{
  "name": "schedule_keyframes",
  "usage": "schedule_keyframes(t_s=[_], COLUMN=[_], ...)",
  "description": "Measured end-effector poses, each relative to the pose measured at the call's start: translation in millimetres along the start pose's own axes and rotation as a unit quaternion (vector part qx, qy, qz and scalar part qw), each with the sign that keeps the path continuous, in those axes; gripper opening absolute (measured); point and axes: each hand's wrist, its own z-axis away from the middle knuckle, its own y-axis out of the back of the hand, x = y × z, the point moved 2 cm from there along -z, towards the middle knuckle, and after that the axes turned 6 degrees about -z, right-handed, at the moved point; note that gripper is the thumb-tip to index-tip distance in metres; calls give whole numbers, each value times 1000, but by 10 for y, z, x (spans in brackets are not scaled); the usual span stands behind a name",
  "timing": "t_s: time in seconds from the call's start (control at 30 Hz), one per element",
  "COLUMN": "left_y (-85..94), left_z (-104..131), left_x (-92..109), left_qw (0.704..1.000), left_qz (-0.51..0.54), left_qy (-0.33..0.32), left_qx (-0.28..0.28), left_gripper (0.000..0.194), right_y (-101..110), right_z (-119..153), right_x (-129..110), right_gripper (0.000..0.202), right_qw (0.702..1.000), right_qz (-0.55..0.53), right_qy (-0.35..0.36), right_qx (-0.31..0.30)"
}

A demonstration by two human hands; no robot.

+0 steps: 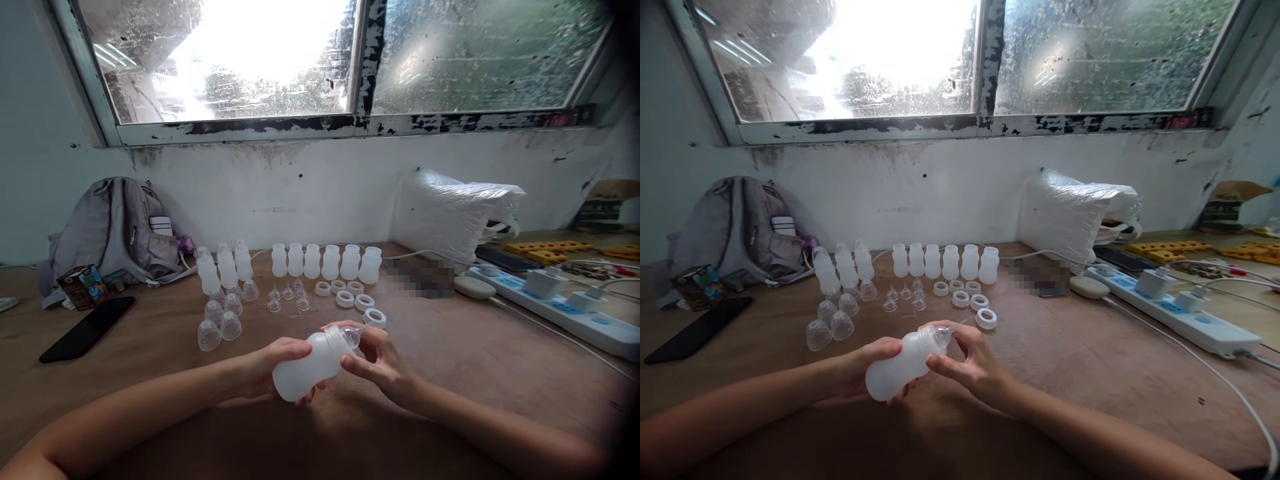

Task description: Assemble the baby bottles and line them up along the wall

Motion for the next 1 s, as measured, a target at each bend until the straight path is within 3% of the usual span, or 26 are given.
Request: schedule_keyframes(t_s=[0.23, 0.33, 0.43, 0.53, 0.63, 0.7, 0.8, 0.9, 1.0], left_y=[-134, -120, -100, -60, 53, 167, 374, 580, 707], left_z=[68, 76, 75, 84, 151, 241, 406, 514, 536], left_x=[124, 167, 185, 208, 353, 516, 767, 891, 893], left_qw=[980, 931, 825, 667, 513, 459, 427, 452, 480], left_qz=[-165, -313, -530, -729, -840, -863, -860, -832, -811], left_qy=[-71, -117, -122, -96, -40, 22, 117, 200, 241], left_qx=[85, 148, 154, 123, 172, 209, 253, 250, 231], left_gripper=[44, 39, 39, 49, 50, 38, 31, 35, 34], right_y=[17, -4, -28, 14, 117, 173, 189, 126, 38], right_z=[6, -33, -103, -170, -200, -201, -193, -185, -181], right_x=[-42, 12, 84, 139, 169, 188, 234, 290, 345], right_gripper=[31, 35, 37, 36, 34, 36, 44, 59, 63], right_qw=[999, 999, 994, 990, 991, 993, 995, 992, 989], right_qz=[11, -37, -95, -118, -89, -47, 31, 106, 143], right_qy=[34, -14, -60, -64, -25, 1, 27, 50, 19], right_qx=[-3, 1, 10, 49, 98, 109, 91, 44, -20])
